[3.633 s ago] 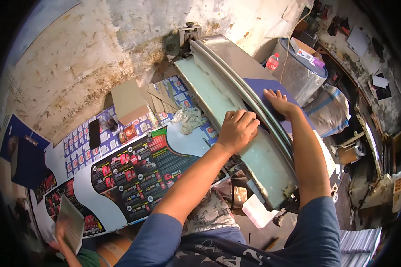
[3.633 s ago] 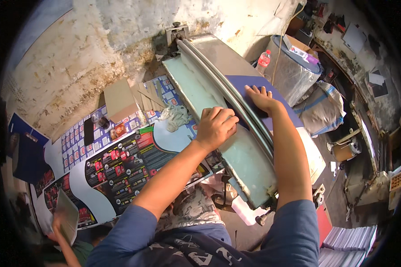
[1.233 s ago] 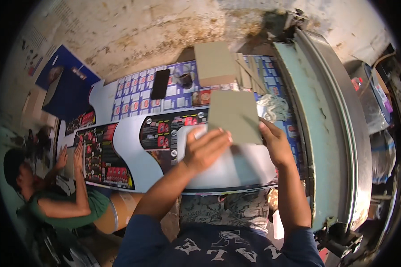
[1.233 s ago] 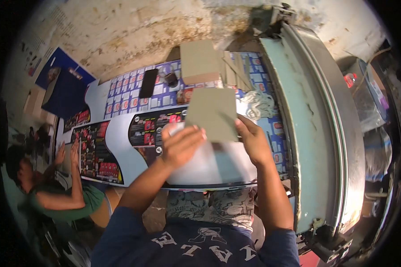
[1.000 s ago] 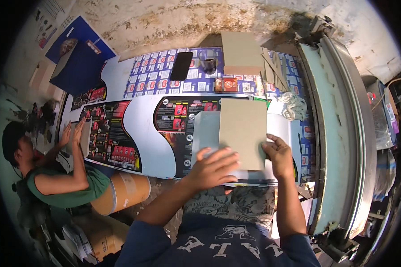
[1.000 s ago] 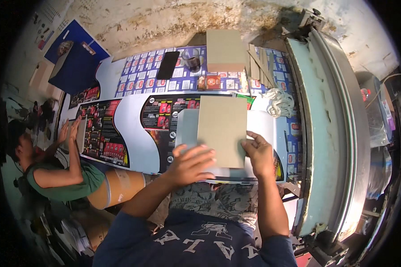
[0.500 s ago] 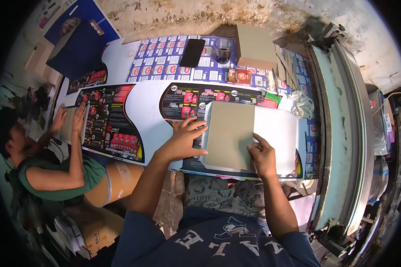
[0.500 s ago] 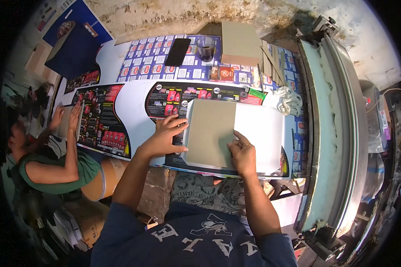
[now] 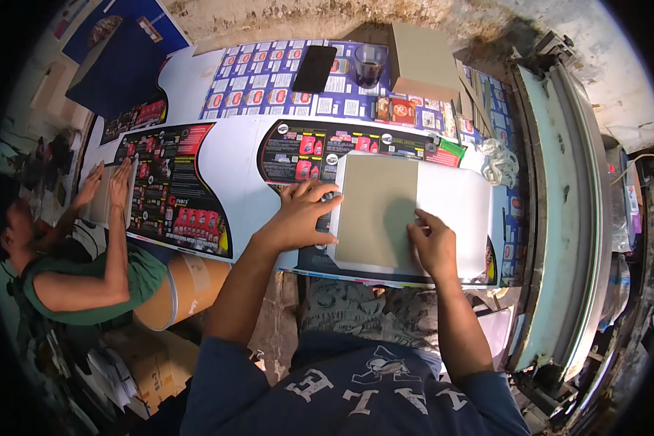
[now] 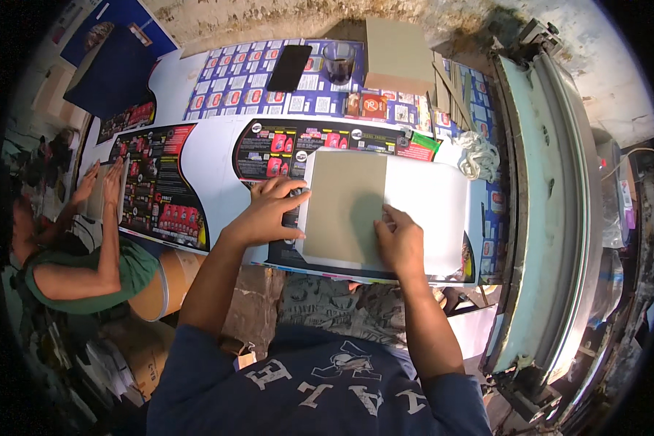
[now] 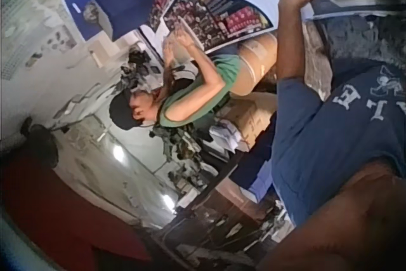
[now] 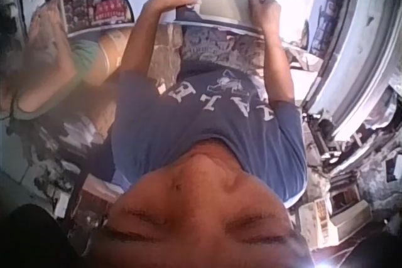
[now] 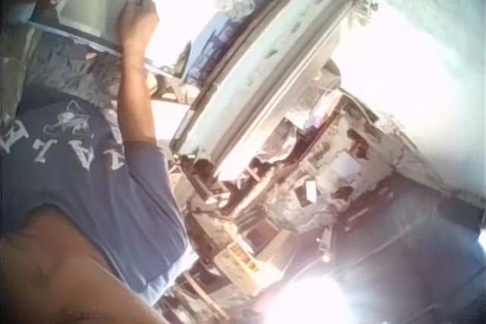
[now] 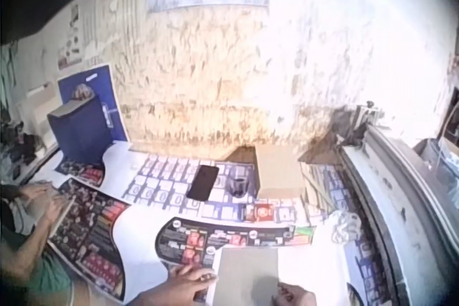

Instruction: The person assembles book covers by placing cardboard panels onto an adhesive sheet and pressing them down by hand. They pass the assembled covers through a rolling machine to press the layers together.

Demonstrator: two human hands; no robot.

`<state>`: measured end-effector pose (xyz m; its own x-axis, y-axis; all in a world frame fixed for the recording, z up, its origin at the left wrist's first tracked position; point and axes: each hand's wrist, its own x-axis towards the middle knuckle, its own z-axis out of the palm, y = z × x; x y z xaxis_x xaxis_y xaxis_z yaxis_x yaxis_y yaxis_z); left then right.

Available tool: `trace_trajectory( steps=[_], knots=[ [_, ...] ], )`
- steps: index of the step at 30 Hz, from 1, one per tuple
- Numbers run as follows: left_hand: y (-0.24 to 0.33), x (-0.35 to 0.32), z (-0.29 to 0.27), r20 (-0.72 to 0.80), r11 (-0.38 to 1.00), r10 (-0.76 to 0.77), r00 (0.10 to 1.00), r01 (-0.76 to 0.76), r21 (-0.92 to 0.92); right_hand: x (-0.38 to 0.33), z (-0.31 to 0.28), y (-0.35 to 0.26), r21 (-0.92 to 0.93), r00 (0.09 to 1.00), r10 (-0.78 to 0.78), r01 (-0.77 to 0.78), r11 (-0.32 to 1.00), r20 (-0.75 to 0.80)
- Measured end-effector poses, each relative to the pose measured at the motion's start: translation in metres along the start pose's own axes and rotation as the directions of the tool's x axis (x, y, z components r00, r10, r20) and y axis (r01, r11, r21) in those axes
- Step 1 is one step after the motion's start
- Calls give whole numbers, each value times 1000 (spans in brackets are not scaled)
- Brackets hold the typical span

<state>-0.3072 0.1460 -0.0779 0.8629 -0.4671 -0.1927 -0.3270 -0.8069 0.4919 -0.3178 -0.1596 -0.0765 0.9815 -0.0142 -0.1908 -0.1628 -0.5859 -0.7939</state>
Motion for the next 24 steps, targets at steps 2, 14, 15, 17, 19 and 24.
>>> trace_trajectory(
  steps=[2,14,15,17,19,24],
  knots=[
    [0,2,1,-3,1000,-10,1000,10,-3,7,-2,8,-90,997,-76,73,993,-33],
    [-2,2,1,10,1000,10,1000,-10,-12,11,-3,9,-153,999,-48,50,987,14],
    [-2,2,2,13,1000,8,1000,-8,-16,11,-4,9,-150,999,-39,41,988,12],
    [-3,2,3,18,1000,3,1000,-3,-23,11,-4,8,-143,1000,-24,25,989,8],
    [-3,2,3,15,1000,1,1000,0,-21,12,-4,8,-144,1000,-15,17,989,12],
    [-2,2,1,14,1000,2,1000,-2,-28,12,-4,6,-165,1000,-14,17,986,16]
  ],
)
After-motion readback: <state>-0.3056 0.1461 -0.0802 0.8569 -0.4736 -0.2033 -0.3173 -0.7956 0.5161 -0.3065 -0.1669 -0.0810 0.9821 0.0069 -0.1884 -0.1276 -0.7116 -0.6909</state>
